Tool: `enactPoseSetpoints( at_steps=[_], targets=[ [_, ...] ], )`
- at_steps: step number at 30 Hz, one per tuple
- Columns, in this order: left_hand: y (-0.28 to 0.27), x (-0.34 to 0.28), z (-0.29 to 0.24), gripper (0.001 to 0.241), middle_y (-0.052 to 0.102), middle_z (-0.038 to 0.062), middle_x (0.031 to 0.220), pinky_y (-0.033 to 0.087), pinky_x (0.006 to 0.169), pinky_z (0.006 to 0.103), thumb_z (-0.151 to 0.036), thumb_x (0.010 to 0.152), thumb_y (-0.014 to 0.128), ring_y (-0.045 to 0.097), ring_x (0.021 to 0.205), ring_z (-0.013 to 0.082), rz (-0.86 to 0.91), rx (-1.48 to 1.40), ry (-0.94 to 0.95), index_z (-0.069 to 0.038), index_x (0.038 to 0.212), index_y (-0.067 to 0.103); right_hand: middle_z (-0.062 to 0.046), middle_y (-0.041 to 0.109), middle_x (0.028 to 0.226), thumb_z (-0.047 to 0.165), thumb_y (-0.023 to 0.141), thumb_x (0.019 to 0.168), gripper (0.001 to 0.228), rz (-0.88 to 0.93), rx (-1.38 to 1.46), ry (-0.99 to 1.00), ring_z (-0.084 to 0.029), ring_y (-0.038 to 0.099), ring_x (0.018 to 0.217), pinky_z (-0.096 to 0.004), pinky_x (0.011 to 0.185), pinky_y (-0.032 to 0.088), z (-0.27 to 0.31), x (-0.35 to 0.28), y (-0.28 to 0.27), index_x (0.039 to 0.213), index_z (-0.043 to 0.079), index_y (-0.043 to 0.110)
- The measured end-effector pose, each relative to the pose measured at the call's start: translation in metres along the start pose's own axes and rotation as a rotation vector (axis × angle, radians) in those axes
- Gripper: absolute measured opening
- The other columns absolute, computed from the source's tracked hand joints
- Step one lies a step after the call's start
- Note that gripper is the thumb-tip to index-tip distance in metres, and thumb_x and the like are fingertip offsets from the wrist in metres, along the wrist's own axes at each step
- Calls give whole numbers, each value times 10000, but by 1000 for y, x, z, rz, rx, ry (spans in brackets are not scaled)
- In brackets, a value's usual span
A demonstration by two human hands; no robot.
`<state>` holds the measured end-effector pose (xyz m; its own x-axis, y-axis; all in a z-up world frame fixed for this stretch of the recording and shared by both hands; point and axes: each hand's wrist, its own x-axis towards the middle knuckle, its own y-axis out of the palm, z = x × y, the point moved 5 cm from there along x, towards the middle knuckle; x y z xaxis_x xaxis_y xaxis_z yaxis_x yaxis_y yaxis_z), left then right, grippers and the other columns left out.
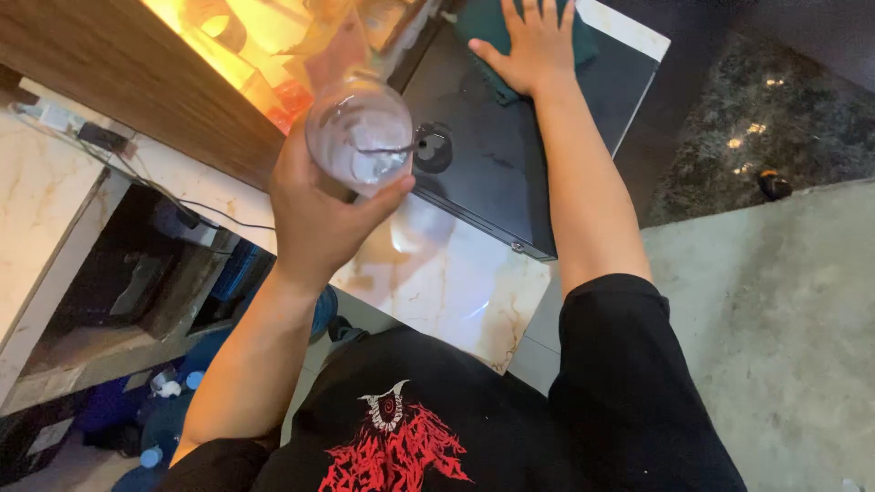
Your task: The recorder cleans a glass with a cloth, wipes down a counter surface, and organizes straws and other items at a service counter.
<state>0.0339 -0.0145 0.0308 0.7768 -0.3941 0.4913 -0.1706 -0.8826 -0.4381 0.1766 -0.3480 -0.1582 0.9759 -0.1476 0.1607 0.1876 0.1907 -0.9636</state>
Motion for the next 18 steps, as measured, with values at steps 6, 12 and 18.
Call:
enactPoseSetpoints(
  at_steps=[6, 12, 18],
  targets=[
    [-21, -26, -12, 741, 642, 117, 1368, 538, 1145, 346, -101, 836, 946, 642, 1290, 196, -26, -94, -124, 11, 1436, 526, -141, 221, 1702, 769, 496, 965, 912, -15, 47, -221, -419, 124, 1552, -660, 1215, 75, 74, -19, 8, 1630, 163, 348],
    [-34, -44, -11, 718, 673, 101, 1347, 533, 1145, 342, -55, 804, 927, 652, 1273, 178, -24, -129, -189, 23, 1412, 551, -136, 261, 1686, 588, 588, 999, 771, 11, 63, -383, -423, 185, 1539, -658, 1211, 130, 125, -79, -9, 1611, 162, 394],
    [-41, -54, -8, 721, 681, 118, 1329, 541, 1115, 340, -45, 775, 928, 667, 1228, 184, 8, -55, -151, 33, 1389, 557, -105, 448, 1579, 403, 683, 932, 592, 120, 237, -634, -412, 285, 1511, -636, 1211, 188, 182, -174, -48, 1459, 170, 548]
  ],
)
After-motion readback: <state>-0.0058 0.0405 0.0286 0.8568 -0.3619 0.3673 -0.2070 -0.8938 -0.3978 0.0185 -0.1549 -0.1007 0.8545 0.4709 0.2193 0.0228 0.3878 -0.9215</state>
